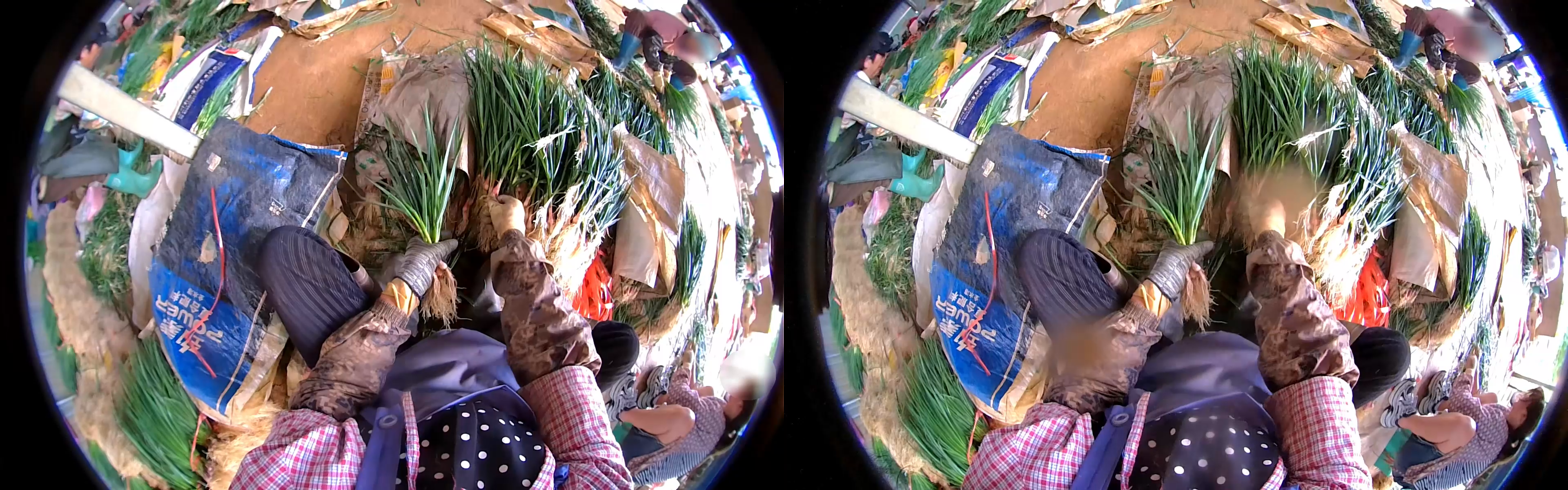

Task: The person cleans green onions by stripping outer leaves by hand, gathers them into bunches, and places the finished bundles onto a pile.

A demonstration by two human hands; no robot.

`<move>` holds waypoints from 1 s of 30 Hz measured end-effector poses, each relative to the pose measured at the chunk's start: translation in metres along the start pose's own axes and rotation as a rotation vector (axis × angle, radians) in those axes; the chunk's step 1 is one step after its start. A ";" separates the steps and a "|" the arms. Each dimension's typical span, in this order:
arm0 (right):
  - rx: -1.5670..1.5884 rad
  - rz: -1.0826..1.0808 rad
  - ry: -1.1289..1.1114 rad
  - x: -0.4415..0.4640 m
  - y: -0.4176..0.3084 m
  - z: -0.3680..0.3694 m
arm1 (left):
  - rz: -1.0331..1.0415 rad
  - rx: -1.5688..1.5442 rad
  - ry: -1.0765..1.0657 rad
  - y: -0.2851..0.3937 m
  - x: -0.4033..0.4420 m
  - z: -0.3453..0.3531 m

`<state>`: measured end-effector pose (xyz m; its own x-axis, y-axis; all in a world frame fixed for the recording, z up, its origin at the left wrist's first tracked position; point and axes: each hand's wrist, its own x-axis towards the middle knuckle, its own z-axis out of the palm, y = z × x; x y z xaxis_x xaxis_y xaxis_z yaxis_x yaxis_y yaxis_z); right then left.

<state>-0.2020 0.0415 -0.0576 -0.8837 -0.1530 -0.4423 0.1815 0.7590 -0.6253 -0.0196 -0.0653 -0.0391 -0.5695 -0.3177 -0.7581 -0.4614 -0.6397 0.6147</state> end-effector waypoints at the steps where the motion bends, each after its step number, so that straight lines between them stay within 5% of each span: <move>1: 0.000 -0.052 -0.013 -0.001 0.007 0.000 | 0.052 -0.047 -0.057 0.003 -0.003 0.000; 5: -0.187 -0.681 0.251 -0.070 0.030 0.008 | 0.099 0.008 -0.073 0.000 0.000 -0.002; 10: -0.340 -0.838 -0.227 -0.166 0.028 -0.008 | 0.116 0.009 -0.265 0.003 -0.007 0.004; 13: -0.095 -0.438 -0.742 -0.149 0.022 -0.019 | 0.097 0.161 -0.126 -0.011 0.001 0.007; 15: 0.157 -0.390 -0.933 -0.124 0.045 -0.014 | 0.091 0.371 -0.031 0.001 -0.002 0.014; 17: 0.381 -0.193 -1.125 -0.111 0.041 -0.019 | 0.114 0.043 -0.217 -0.007 -0.004 0.006; 18: 0.824 0.146 -0.857 -0.115 0.053 -0.006 | 0.069 -0.063 -0.317 -0.006 -0.006 0.003; 20: 1.133 0.009 -0.968 -0.114 0.034 -0.009 | 0.093 0.100 -0.166 -0.006 -0.007 0.009; 24: 1.126 0.029 -0.429 -0.099 0.034 0.028 | 0.207 -0.011 -0.170 0.002 -0.024 0.012; 26: 1.235 0.427 -0.318 -0.102 0.030 0.028 | 0.106 -0.196 -0.372 0.000 -0.017 0.005; 27: 1.409 0.454 -0.501 -0.094 0.042 0.033 | 0.091 -0.222 -0.409 -0.006 -0.012 0.003; 30: 1.252 0.159 -0.487 -0.104 0.035 0.021 | 0.035 -0.238 -0.362 -0.001 -0.023 0.008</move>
<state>-0.0948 0.0705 -0.0469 -0.6225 -0.5236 -0.5817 0.7654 -0.2521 -0.5922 -0.0118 -0.0518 -0.0208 -0.8033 -0.1031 -0.5866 -0.2921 -0.7901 0.5389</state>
